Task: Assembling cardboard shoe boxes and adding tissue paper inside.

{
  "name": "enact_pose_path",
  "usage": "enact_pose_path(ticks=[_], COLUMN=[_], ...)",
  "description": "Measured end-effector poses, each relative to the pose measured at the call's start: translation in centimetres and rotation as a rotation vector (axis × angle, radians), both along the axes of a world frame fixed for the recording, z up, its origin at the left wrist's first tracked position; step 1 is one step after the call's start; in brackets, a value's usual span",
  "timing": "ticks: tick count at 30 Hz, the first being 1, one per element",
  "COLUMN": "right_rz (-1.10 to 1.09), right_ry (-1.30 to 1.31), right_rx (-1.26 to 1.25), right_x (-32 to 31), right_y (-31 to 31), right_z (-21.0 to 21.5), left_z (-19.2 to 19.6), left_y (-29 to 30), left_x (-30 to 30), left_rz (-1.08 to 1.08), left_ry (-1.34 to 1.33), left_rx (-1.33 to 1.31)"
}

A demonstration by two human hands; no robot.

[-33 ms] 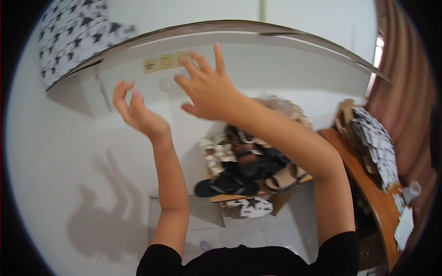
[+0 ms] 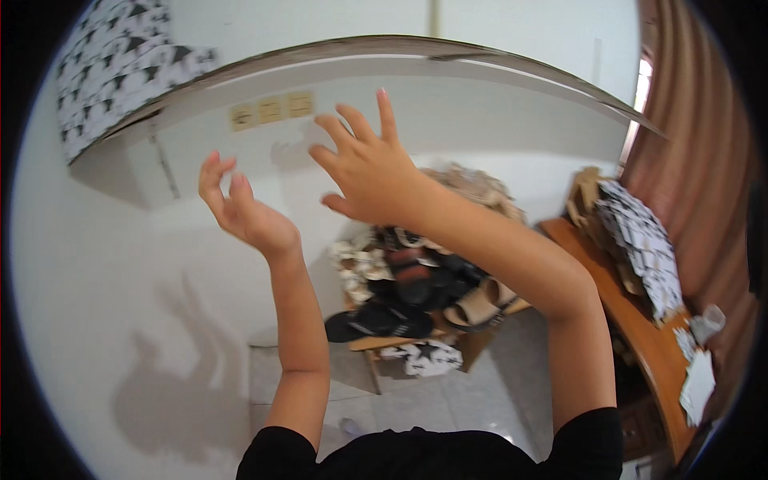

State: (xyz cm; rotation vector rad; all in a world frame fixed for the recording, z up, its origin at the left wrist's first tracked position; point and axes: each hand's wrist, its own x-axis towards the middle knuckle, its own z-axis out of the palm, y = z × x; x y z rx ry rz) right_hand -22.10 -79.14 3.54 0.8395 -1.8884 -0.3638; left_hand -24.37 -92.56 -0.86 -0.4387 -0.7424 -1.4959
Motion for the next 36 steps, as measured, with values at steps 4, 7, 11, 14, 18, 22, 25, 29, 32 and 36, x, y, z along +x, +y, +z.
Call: enact_pose_path(ticks=[4, 7, 11, 14, 18, 22, 25, 29, 32, 36], right_rz=[-0.317, -0.634, -0.974, -1.173, -1.224, -1.189, -1.131, -1.006, -0.997, -1.053], right_ry=[-0.242, -0.484, -0.837, -1.105, -1.125, -1.010, -0.861, -0.517, -0.408, -0.128], right_rx=[-0.017, -0.098, -0.342, -0.454, -0.741, -1.098, -1.297, -1.519, -1.557, -1.486], right_x=[11.5, 20.1, 28.8, 34.1, 39.5, 43.8, 45.4, 46.8, 47.8, 49.7], right_y=[15.6, 24.4, 33.8, 39.7, 45.8, 51.1, 54.2, 58.4, 59.8, 61.3], right_z=[-3.7, -6.7, -10.8, -12.3, -14.5, -16.5, -18.3, -22.3, -22.9, -22.1], left_z=[-4.9, -7.9, -11.5, -14.2, -18.0, -20.2, -22.1, -21.1, -20.1, -17.6], left_y=[15.2, 25.4, 36.5, 44.9, 53.7, 61.2, 66.0, 70.6, 73.4, 77.6], left_x=[7.3, 13.1, 18.6, 21.5, 23.7, 26.1, 27.4, 30.6, 31.9, 33.3], left_rz=[-0.330, -0.620, -0.790, -0.742, -1.025, -1.406, -1.533, -1.649, -1.658, -1.381], left_ry=[-0.016, -0.137, -0.265, -0.204, -0.143, -0.230, -0.231, -0.246, -0.240, -0.088], left_rx=[-0.078, -0.248, -0.735, -1.307, -1.504, -1.503, -1.526, -1.581, -1.593, -1.636])
